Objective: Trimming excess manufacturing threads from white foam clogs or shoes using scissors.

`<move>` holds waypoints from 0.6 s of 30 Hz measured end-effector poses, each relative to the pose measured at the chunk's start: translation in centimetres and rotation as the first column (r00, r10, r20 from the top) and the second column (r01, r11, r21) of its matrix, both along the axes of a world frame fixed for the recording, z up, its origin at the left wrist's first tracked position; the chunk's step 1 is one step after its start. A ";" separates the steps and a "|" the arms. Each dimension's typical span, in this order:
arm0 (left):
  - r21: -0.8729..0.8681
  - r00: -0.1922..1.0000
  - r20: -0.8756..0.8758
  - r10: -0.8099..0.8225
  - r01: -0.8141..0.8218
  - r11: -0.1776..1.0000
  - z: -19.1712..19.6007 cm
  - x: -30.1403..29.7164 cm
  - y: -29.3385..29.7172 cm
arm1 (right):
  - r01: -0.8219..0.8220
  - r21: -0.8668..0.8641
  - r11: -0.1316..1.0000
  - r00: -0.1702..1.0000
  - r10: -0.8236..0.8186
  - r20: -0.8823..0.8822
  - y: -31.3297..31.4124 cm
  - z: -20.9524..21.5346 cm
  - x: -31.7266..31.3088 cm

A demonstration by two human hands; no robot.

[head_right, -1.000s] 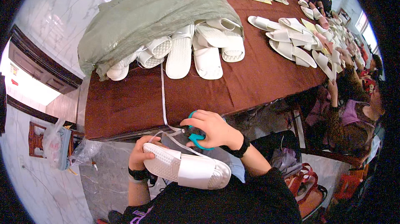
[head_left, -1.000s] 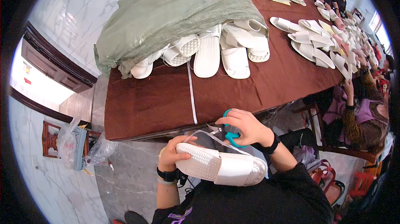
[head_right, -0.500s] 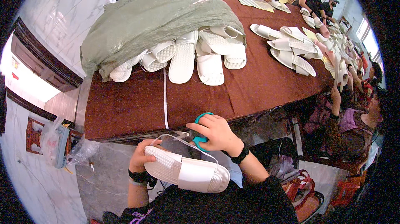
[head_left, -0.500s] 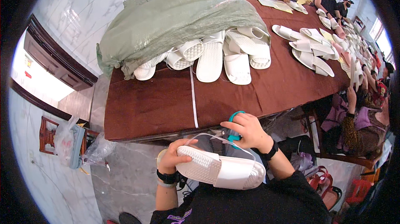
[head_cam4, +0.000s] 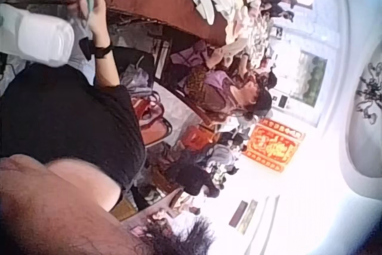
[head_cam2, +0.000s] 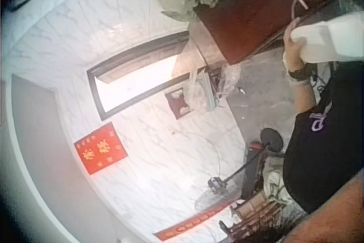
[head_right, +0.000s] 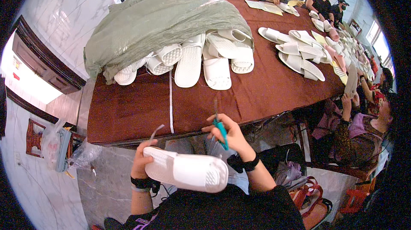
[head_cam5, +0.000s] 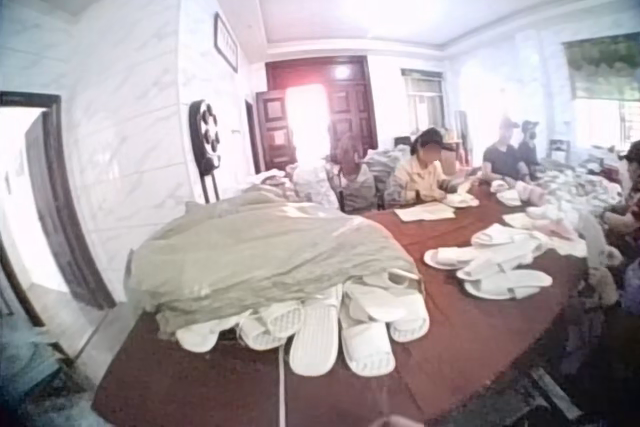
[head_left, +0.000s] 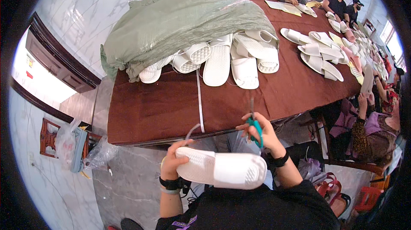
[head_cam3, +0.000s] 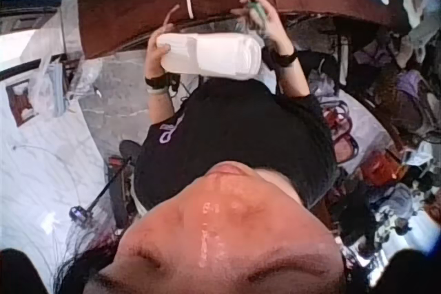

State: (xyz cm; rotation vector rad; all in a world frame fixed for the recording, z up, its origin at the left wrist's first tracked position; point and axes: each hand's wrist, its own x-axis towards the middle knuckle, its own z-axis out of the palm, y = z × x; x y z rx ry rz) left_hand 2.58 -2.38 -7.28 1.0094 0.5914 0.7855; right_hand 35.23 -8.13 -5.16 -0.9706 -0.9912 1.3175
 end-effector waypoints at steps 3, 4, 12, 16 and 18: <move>-0.037 0.977 -0.004 0.214 -0.214 0.976 2.0 0.0 0.3 | -0.103 -0.009 0.995 0.954 0.096 -0.282 -1.2 0.0 0.6; -0.037 0.977 -0.004 0.215 -0.215 0.976 2.4 0.2 0.4 | -0.114 0.015 0.993 0.957 0.114 -0.268 -1.4 -0.2 0.7; 0.182 0.899 -0.145 0.414 -0.387 0.904 3.7 2.1 0.7 | -0.084 0.009 0.996 0.958 0.083 -0.276 -1.8 -3.0 -3.0; 0.142 0.906 -0.106 0.409 -0.394 0.908 3.6 4.0 -0.3 | -0.015 -0.139 0.990 0.934 -0.035 -0.355 -1.6 -4.0 -4.7; 0.057 0.931 0.047 0.363 -0.365 0.929 4.2 5.1 -0.5 | 0.139 -0.234 0.962 0.864 -0.233 -0.447 -1.3 -4.2 -4.7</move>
